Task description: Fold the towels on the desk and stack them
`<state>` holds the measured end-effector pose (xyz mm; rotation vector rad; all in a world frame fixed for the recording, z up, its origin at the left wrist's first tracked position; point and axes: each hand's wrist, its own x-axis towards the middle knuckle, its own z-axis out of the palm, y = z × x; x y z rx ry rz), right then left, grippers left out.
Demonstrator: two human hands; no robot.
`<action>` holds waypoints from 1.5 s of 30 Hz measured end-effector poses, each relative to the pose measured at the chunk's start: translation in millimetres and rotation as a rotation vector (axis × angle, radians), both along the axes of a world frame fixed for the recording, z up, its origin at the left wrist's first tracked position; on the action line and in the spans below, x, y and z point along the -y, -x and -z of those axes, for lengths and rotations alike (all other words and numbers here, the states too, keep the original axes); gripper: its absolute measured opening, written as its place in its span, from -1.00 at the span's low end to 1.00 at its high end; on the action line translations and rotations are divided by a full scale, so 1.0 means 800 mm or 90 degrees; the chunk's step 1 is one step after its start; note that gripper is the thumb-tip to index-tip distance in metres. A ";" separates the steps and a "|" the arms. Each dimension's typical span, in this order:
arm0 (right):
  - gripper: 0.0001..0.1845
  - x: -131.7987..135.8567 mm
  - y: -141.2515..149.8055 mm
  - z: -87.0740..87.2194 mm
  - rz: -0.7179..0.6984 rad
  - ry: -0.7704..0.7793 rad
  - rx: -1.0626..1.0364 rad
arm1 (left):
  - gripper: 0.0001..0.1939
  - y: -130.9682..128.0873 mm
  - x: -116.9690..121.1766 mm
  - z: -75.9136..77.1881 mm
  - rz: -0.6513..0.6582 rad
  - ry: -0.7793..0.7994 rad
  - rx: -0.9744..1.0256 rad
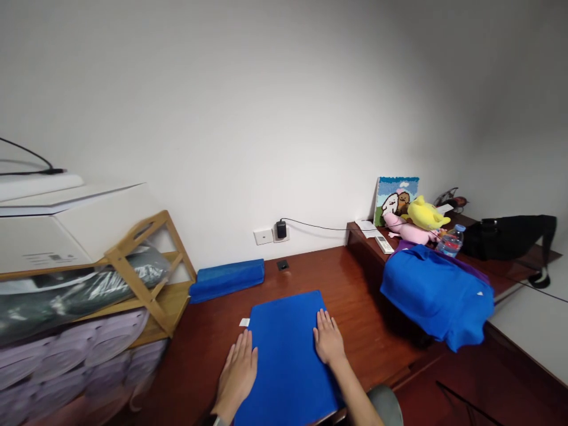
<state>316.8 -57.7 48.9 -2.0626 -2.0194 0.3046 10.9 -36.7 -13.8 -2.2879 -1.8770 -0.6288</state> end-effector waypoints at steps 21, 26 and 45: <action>-0.30 -0.093 0.047 -0.022 -0.096 -0.048 -0.036 | -0.39 -0.079 -0.095 -0.022 0.152 -0.006 -0.016; -0.31 -0.110 0.060 -0.005 -0.145 -0.033 -0.046 | -0.37 -0.085 -0.126 -0.037 0.125 0.055 -0.031; -0.28 -0.117 -0.006 0.002 -0.019 0.003 -0.052 | -0.32 -0.010 -0.127 -0.030 0.034 0.106 0.033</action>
